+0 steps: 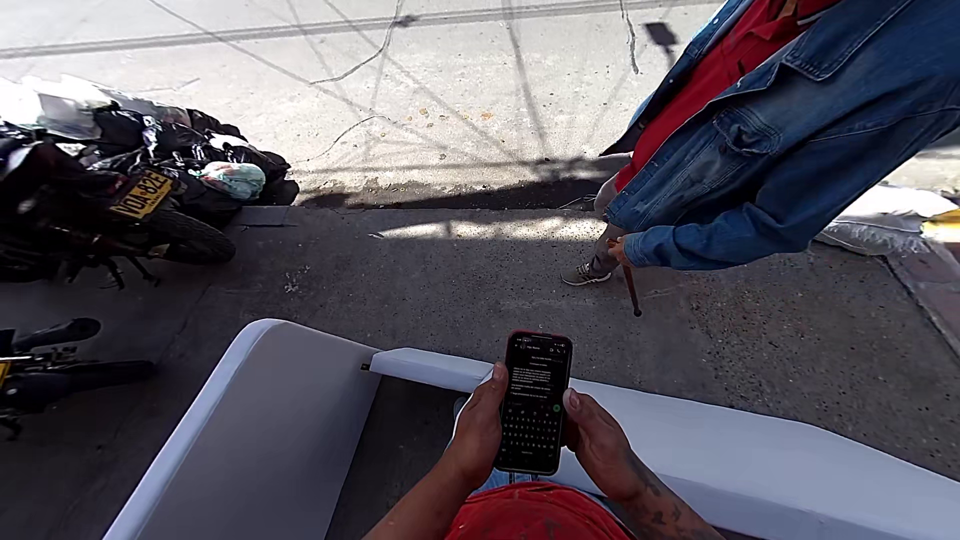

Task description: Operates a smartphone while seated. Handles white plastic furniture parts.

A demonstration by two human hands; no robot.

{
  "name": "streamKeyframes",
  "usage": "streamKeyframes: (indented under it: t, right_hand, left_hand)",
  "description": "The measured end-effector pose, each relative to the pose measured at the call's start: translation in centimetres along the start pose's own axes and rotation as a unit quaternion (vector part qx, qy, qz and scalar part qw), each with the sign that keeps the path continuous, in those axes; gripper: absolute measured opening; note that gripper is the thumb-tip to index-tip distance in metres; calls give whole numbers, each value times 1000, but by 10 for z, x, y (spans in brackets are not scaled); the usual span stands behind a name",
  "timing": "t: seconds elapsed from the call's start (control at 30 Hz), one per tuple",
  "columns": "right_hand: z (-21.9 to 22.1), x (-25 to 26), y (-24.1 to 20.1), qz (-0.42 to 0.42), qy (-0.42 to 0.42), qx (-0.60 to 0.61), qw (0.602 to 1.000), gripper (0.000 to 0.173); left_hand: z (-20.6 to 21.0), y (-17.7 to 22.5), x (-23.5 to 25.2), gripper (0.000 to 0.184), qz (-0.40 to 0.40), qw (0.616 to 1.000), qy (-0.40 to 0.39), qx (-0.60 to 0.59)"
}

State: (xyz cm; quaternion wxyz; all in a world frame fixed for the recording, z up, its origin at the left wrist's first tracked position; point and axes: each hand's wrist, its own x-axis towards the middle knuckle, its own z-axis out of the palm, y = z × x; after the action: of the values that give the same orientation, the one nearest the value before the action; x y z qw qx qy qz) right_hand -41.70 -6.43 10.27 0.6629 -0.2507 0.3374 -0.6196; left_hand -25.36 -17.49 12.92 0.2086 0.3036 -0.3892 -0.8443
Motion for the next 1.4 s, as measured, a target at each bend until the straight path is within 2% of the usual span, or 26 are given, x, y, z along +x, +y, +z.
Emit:
streamKeyframes:
  t: [1.4]
  right_hand:
    - [-1, -1, 4, -9, -4, -2, 1000, 59]
  left_hand:
    - [-1, -4, -1, 67, -1, 1000, 13, -4]
